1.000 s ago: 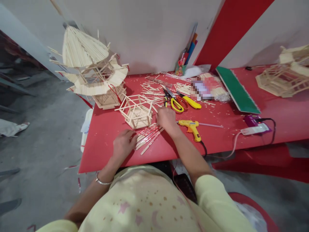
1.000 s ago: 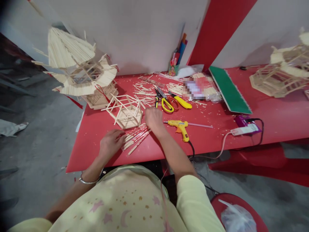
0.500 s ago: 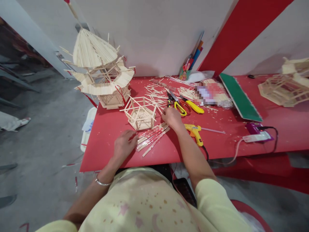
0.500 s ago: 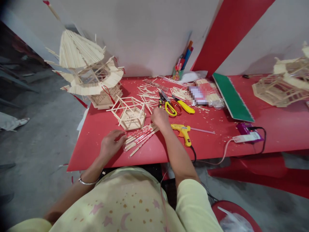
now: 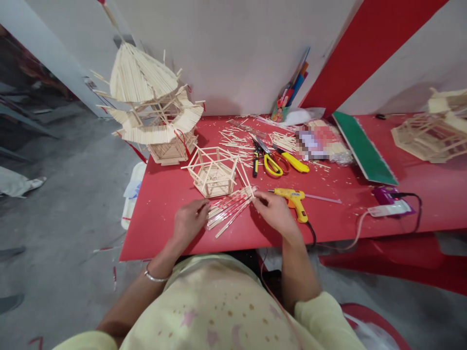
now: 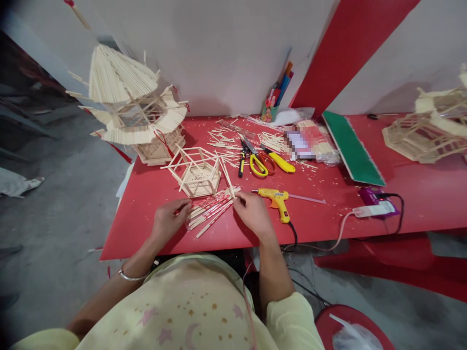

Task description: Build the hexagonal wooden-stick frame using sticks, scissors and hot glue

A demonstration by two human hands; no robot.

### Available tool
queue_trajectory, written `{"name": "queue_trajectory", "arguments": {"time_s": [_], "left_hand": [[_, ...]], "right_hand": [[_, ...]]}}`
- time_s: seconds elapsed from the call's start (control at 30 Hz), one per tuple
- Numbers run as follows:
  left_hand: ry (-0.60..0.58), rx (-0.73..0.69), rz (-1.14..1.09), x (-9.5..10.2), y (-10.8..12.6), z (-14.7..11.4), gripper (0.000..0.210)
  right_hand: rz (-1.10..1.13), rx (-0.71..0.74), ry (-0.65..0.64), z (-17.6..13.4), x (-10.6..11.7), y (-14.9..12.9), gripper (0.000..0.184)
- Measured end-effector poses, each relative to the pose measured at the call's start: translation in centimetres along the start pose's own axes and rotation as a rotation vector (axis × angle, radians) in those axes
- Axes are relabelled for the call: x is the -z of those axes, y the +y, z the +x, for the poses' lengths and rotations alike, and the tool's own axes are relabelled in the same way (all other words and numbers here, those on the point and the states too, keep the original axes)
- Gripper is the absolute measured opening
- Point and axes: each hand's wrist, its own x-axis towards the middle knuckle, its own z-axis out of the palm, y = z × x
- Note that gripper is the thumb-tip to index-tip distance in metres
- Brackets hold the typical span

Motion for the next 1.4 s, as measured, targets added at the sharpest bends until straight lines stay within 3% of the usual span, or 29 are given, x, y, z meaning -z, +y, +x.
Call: {"name": "queue_trajectory", "arguments": {"time_s": [0.23, 0.5, 0.63, 0.7, 0.8, 0.93, 1.07, 1.23, 1.4], "left_hand": [[-0.011, -0.007, -0.079, -0.3, 0.9, 0.0, 0.024], [0.278, -0.146, -0.116, 2.7, 2.5, 0.5, 0.020], [0.360, -0.175, -0.132, 3.8, 1.9, 0.9, 0.021], [0.330, -0.179, -0.158, 3.8, 1.5, 0.8, 0.025], [0.147, -0.216, -0.271, 2.8, 1.1, 0.2, 0.032], [-0.188, -0.237, -0.402, 0.9, 1.6, -0.7, 0.029], [-0.372, -0.165, -0.431, -0.3, 3.4, -0.8, 0.024], [-0.346, -0.079, -0.522, -0.4, 5.0, -0.2, 0.028], [-0.194, 0.002, -0.395, 0.4, 2.5, 0.1, 0.032]], "right_hand": [[0.361, -0.237, -0.162, -4.4, -1.4, 1.6, 0.019], [0.157, -0.179, -0.062, -3.4, -4.3, -0.1, 0.023], [0.233, -0.262, -0.082, -3.7, -4.8, -0.9, 0.018], [0.361, -0.366, -0.178, -4.3, -5.1, -1.1, 0.019], [0.510, -0.461, -0.315, -5.3, -5.9, -1.3, 0.028], [0.583, -0.440, -0.374, -6.3, -7.1, -1.9, 0.031], [0.625, -0.370, -0.407, -6.7, -8.1, -2.9, 0.021], [0.618, -0.242, -0.359, -6.5, -8.5, -3.9, 0.015], [0.586, -0.212, -0.205, -5.5, -6.7, -2.9, 0.017]]}}
